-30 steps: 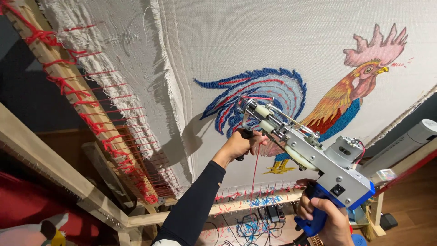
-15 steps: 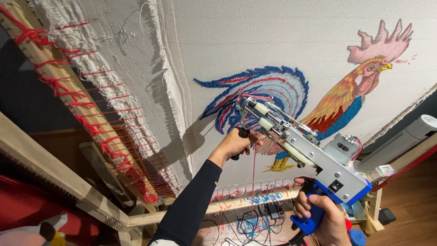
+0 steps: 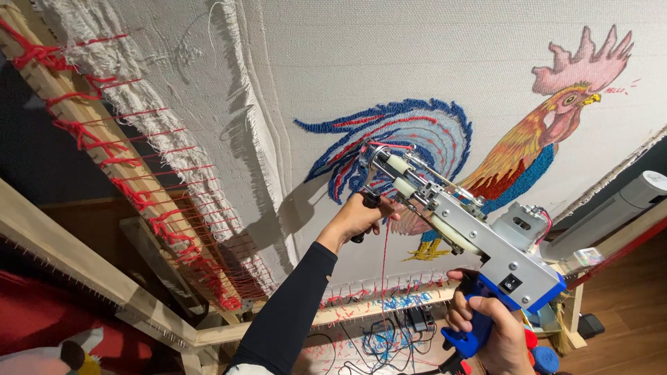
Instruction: Use a tufting gun to create a rug design of a rooster on a canvas.
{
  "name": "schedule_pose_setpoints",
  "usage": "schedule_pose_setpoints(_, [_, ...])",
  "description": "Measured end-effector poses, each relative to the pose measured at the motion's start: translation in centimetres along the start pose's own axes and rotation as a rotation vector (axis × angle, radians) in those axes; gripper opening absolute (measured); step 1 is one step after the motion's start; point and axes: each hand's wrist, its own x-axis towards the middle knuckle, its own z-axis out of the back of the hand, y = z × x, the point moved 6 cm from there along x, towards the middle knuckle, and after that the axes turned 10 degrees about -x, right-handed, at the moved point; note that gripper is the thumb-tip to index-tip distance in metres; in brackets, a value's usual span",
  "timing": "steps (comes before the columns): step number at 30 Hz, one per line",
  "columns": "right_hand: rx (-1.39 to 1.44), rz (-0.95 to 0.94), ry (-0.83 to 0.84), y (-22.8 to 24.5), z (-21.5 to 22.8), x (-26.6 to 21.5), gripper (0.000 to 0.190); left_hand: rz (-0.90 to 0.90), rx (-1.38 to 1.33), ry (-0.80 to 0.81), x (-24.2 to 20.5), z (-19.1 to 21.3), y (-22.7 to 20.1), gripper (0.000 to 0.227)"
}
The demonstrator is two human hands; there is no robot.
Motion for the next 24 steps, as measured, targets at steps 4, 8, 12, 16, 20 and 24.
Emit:
schedule_pose_setpoints(4, [0.038, 0.002, 0.003, -0.19, 0.42, -0.33, 0.058, -0.010, 0.035, 0.001, -0.46, -0.30, -0.18, 0.039])
schedule_pose_setpoints(8, [0.012, 0.026, -0.073, 0.12, 0.46, -0.91, 0.059, -0.009, 0.010, 0.019, -0.71, -0.51, -0.08, 0.035])
schedule_pose_setpoints(12, [0.023, -0.003, -0.073, 0.23, 0.10, -0.96, 0.060, 0.006, -0.004, 0.022, -0.50, -0.41, 0.12, 0.035])
schedule_pose_setpoints(16, [0.048, -0.003, -0.065, 0.13, -0.12, -0.86, 0.058, 0.004, 0.007, 0.017, -0.78, -0.40, -0.39, 0.035])
schedule_pose_setpoints(20, [0.059, -0.008, -0.064, -0.07, -0.22, -0.88, 0.058, 0.021, 0.011, 0.008, -0.68, -0.29, -0.19, 0.035])
schedule_pose_setpoints(24, [0.032, 0.023, -0.040, 0.05, -0.36, -0.90, 0.058, 0.013, 0.029, 0.014, -0.76, -0.25, -0.42, 0.035])
